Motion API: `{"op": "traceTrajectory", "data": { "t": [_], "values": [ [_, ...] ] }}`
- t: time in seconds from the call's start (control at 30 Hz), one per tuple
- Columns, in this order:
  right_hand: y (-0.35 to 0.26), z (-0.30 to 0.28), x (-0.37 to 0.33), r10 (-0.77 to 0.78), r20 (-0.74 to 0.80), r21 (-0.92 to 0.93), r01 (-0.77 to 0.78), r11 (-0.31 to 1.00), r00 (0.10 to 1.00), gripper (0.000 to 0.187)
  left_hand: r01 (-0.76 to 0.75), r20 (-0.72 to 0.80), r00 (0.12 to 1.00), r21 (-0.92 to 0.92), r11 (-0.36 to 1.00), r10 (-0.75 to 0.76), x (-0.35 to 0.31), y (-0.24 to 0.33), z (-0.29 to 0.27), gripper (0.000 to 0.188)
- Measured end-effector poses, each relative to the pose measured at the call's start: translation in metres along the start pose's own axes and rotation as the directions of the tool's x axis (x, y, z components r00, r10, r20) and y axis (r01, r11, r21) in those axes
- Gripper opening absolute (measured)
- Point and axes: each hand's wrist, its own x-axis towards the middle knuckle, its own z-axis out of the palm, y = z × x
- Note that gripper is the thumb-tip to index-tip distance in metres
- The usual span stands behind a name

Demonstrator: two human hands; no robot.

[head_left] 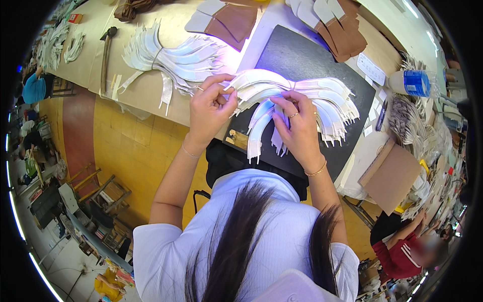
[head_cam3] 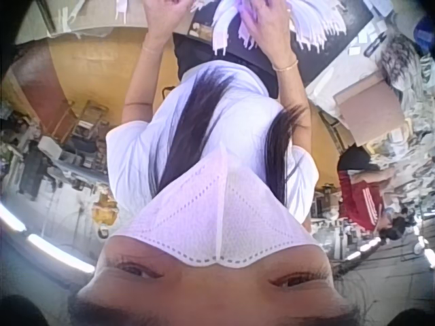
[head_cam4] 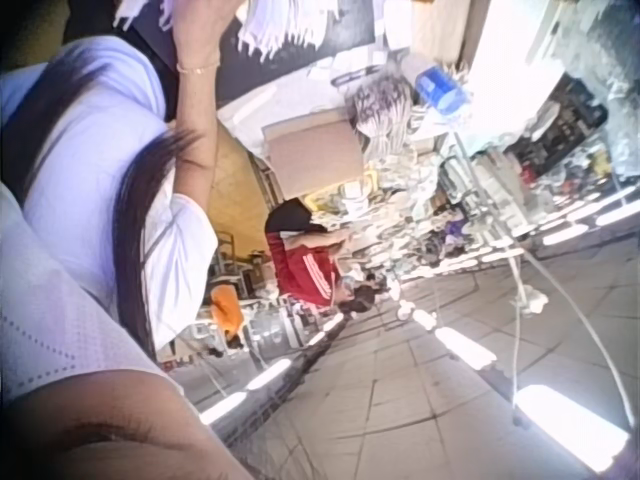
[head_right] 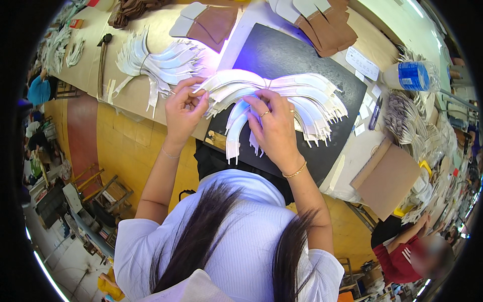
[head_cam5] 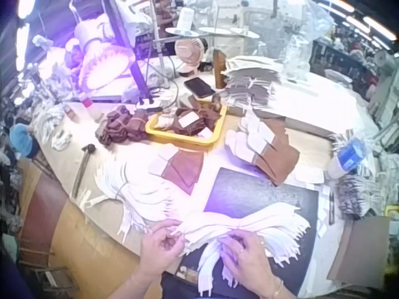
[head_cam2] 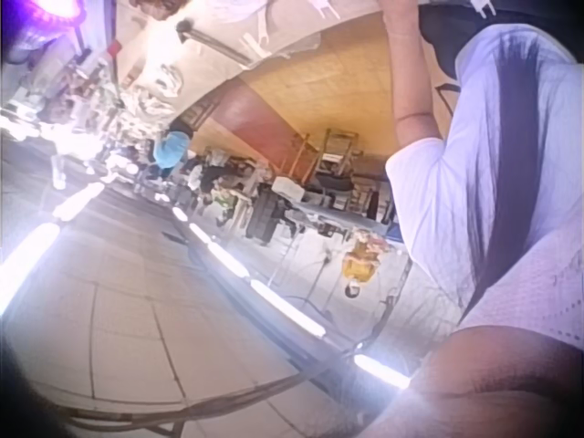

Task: The person arranges white fabric strips on a black mat, aligns them in a fan shape, and ties them together with a rubber band. The person then folds and adjusts the tied bundle repeatedly.

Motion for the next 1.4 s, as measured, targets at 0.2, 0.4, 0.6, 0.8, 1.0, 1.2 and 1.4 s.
{"op": "traceTrajectory", "data": {
  "t": [0.2,0.4,0.6,0.8,1.0,1.2,1.4],
  "values": [
    [0.0,-0.001,0.0,0.009,0.025,-0.019,-0.009,1.0,1.0,0.045,0.368,0.058,0.928,-0.293,0.882,-0.368,-0.002,0.011,0.004,0.009],
    [-0.002,-0.002,0.001,0.024,0.033,-0.026,-0.023,0.999,0.999,0.05,0.314,0.129,0.949,-0.447,0.838,-0.287,-0.008,0.0,0.001,0.018],
    [-0.002,-0.002,0.001,0.021,0.038,-0.036,-0.019,0.999,0.999,0.052,0.37,0.188,0.929,-0.499,0.784,-0.319,-0.009,-0.002,-0.003,0.018],
    [-0.004,-0.002,0.003,0.039,0.042,-0.046,-0.037,0.998,0.998,0.051,0.335,0.193,0.942,-0.561,0.757,-0.274,-0.012,-0.003,-0.001,0.017],
    [-0.012,-0.003,0.006,0.07,0.049,-0.127,-0.064,0.99,0.996,0.043,0.25,0.081,0.967,-0.5,0.829,-0.243,-0.009,0.001,0.009,0.013],
    [-0.023,-0.013,0.008,0.076,0.087,-0.252,-0.052,0.966,0.993,0.026,0.551,0.117,0.834,-0.235,0.801,-0.54,0.038,0.022,0.001,0.033],
    [-0.021,-0.02,0.008,0.086,0.12,-0.237,-0.055,0.97,0.989,0.026,0.594,0.214,0.803,-0.204,0.779,-0.556,0.052,0.013,-0.004,0.03]
  ]
}}
